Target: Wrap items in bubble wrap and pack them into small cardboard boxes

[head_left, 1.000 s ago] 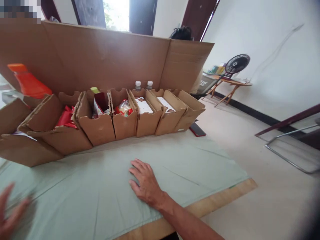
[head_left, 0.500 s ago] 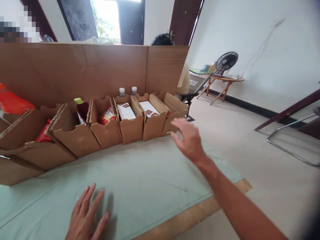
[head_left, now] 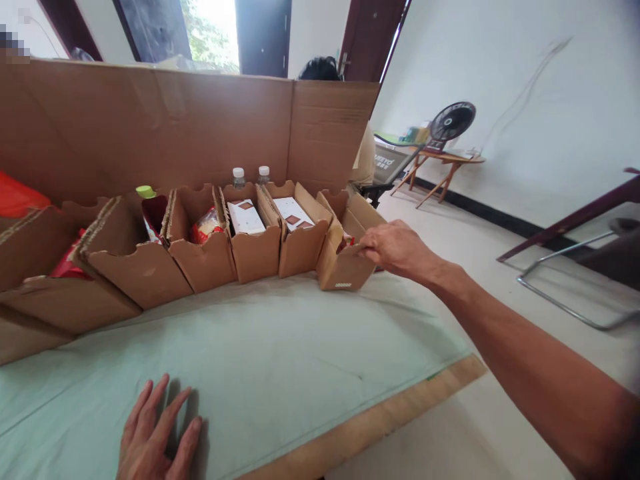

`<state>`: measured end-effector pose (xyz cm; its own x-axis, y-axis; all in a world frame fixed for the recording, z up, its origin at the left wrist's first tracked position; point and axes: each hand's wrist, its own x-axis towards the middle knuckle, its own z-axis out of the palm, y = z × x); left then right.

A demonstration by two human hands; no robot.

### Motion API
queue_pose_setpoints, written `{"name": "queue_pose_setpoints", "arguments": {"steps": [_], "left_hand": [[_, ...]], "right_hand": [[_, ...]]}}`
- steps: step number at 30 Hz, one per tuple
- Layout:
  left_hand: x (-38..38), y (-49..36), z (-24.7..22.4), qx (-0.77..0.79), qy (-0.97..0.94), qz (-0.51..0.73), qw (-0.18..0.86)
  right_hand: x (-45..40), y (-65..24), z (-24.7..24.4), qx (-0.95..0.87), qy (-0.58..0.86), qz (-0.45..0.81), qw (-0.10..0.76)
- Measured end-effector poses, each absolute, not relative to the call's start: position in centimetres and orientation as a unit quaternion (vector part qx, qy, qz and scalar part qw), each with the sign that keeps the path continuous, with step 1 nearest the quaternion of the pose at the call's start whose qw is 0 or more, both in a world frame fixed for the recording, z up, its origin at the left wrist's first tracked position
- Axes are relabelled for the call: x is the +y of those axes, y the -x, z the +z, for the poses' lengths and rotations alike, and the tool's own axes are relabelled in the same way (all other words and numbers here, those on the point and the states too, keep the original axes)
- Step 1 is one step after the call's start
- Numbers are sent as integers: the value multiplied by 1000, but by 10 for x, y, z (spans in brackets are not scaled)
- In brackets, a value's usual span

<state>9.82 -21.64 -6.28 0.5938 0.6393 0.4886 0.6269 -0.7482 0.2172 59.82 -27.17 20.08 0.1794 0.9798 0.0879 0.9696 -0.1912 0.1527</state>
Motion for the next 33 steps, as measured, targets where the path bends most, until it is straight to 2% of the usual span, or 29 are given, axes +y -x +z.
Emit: {"name": "queue_pose_setpoints", "arguments": {"steps": [5, 7, 9, 11, 14, 16, 18, 21, 23, 25, 28, 30, 33], "left_hand": [[-219, -103, -60, 362, -883, 295, 39], [-221, -107, -57, 363, -877, 312, 40], [-222, -111, -53, 364, -870, 329, 40], [-224, -116, -49, 363, -865, 343, 44], [-229, -120, -39, 368, -861, 346, 63], [-234, -120, -29, 372, -861, 335, 88], [-239, -119, -16, 374, -860, 327, 116], [-241, -123, 5, 377, -857, 315, 153], [-239, -132, 15, 374, -857, 301, 185], [-235, -148, 21, 361, -858, 286, 228], [-228, -181, 22, 346, -850, 260, 300], [-223, -202, 18, 346, -846, 241, 328], [-214, -220, 14, 389, -828, 244, 322]], "right_hand": [[-273, -550, 224, 651, -752, -43, 95], [-262, -523, 228, 670, -732, -87, 94], [-247, -493, 229, 672, -722, -156, 55], [-233, -462, 229, 643, -715, -271, -52], [-227, -431, 235, 596, -635, -391, -298], [-238, -430, 240, 609, -572, -336, -434], [-259, -448, 240, 599, -554, -210, -538], [-303, -494, 213, 445, -601, -70, -660], [-335, -520, 176, 318, -669, -104, -663], [-361, -533, 130, 286, -704, -156, -631], [-380, -526, 71, 350, -719, -273, -535], [-376, -515, 48, 398, -709, -320, -486], [-351, -503, 37, 423, -697, -328, -478]]}}
